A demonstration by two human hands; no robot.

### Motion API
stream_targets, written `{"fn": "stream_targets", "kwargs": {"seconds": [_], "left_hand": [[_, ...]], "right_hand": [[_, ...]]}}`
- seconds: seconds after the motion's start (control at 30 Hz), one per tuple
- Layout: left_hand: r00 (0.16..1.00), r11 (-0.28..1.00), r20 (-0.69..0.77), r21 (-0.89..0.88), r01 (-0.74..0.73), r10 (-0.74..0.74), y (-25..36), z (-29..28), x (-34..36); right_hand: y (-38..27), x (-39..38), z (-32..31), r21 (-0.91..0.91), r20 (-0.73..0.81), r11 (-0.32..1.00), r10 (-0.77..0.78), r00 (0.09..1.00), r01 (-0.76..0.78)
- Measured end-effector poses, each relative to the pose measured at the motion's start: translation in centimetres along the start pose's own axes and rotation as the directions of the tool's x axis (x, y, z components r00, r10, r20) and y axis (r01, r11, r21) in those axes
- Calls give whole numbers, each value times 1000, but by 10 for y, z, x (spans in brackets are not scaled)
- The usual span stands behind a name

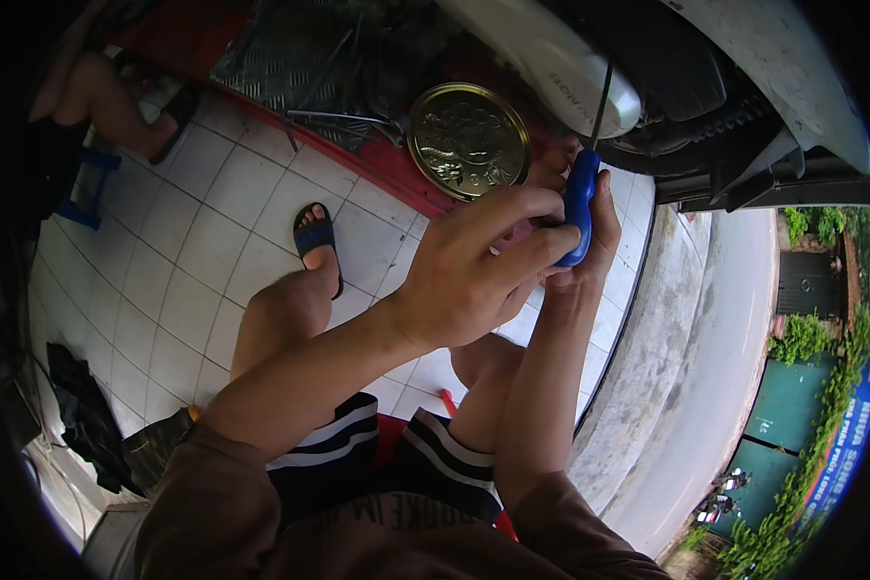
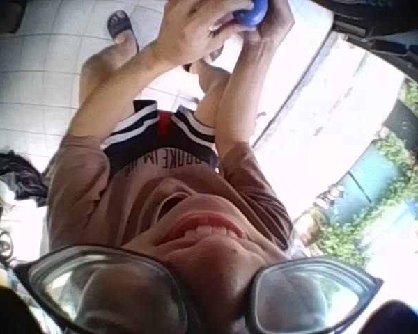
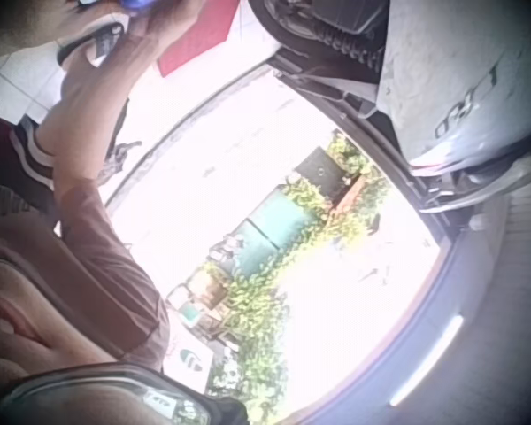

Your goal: The person uses a T-handle wrench and a screwdriver to work on the engine area of a white motorcycle. They repeatedly loosen and tighten bolts on the engine casing while seated on a red stool in a workshop.

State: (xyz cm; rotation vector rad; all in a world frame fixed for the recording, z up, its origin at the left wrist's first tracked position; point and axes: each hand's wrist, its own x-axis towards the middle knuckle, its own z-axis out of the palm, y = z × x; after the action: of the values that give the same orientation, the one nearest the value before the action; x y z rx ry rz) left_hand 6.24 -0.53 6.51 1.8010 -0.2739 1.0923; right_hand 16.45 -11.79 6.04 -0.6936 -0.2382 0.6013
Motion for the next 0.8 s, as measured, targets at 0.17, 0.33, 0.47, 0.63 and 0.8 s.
{"fn": "stream_targets", "kwargs": {"seconds": [0.17, 0.33, 0.47, 0.63, 0.8], "left_hand": [[990, 990, 57, 46, -134, 132, -3, -1, 0], [999, 999, 4, 23, -40, 40, 0, 3, -1], [997, 997, -31, 30, -69, 70, -6, 2, 0], [986, 986, 26, 13, -167, 167, -9, 0, 1], [993, 993, 15, 28, -116, 116, -2, 1, 2]], "right_hand": [[-2, 1, -6, -4, 150, 1000, 12, 989, -11], [1, 3, -4, 161, 183, 987, -17, 983, -13], [-1, 1, -2, 79, 83, 997, 1, 997, -7], [-4, -5, -5, -118, -46, 993, -28, 999, 22], [-1, 0, -3, 81, 160, 997, -17, 987, 4]]}}
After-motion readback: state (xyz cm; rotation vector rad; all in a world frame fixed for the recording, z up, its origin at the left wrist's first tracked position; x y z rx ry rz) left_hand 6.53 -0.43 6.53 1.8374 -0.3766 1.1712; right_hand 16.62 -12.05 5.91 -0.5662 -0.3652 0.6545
